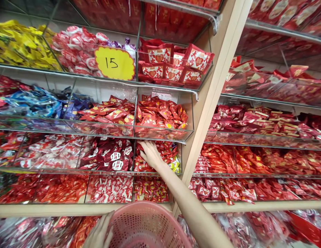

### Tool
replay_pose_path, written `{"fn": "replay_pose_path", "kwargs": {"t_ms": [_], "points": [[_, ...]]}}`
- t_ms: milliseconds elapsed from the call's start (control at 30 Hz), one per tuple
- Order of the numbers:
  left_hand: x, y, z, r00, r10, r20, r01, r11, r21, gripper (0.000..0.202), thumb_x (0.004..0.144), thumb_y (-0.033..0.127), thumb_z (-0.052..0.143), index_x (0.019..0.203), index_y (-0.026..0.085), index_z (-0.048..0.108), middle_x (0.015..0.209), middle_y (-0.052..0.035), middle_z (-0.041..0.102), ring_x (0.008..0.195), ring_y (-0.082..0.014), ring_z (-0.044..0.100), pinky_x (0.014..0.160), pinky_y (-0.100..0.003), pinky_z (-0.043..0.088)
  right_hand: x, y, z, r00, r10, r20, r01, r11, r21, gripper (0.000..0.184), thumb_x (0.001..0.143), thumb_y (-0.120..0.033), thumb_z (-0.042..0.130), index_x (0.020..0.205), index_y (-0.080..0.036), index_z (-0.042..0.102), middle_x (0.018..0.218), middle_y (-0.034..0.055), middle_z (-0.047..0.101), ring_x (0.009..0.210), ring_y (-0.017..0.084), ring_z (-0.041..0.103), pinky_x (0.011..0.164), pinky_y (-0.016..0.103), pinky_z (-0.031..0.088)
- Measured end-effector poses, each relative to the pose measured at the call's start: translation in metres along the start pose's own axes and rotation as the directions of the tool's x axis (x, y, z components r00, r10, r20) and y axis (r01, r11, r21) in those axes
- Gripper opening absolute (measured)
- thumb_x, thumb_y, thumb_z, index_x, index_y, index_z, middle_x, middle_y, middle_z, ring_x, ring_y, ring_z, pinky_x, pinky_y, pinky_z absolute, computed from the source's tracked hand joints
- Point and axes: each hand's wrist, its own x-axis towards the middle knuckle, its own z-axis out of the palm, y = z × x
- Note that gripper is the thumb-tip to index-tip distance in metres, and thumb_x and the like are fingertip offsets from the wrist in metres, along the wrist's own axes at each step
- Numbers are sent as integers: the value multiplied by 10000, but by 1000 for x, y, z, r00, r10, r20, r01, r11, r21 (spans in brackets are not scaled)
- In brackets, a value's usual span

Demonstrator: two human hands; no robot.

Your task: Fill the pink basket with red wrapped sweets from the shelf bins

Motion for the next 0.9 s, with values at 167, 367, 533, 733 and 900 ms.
{"fn": "replay_pose_path", "kwargs": {"t_ms": [167, 367, 533, 733, 900], "points": [[0, 0, 1, 1000, -6, -7, 6, 1000, -7, 482, 893, 285, 314, 1308, 129, 502, 1334, -99, 551, 1217, -223, 531, 974, -372, 498, -1, -3, 2, 999, -11, 37, 15, 996, -91, 328, 879, -273, 484, 1195, -197, 531, 1111, 117, 597, 1045, 260, 519, 934, 437, 400], [0, 3, -2, 999, -23, -36, 21, 998, -58, 454, 869, 272, 377, 1296, 203, 515, 1318, -68, 572, 1198, -210, 549, 970, -356, 498, -1, -3, 3, 1000, 13, 9, -13, 997, -71, 306, 908, -298, 434, 1183, -206, 532, 1098, 110, 602, 1037, 249, 518, 927, 417, 394], [1, 6, -4, 999, -24, -28, 23, 1000, -19, 461, 876, 273, 349, 1299, 181, 506, 1311, -77, 577, 1199, -202, 548, 978, -352, 489, -1, -3, 1, 998, 42, -36, -42, 999, -4, 312, 922, -358, 409, 1172, -221, 535, 1126, 91, 609, 1069, 240, 510, 987, 417, 343], [0, 6, -4, 999, -8, -53, 7, 1000, -15, 467, 876, 278, 346, 1299, 151, 495, 1309, -90, 577, 1187, -213, 557, 967, -352, 495, 0, -6, -4, 995, 32, -98, -27, 998, 51, 325, 924, -376, 408, 1180, -215, 527, 1170, 81, 613, 1113, 234, 500, 1011, 405, 314], [1, 11, -10, 999, -24, -20, 24, 1000, -10, 464, 885, 282, 332, 1301, 145, 487, 1315, -93, 569, 1175, -203, 565, 960, -344, 493, -2, -8, -5, 995, 15, -97, -13, 1000, 18, 333, 930, -366, 391, 1200, -217, 515, 1177, 87, 604, 1100, 237, 499, 987, 402, 330]]}}
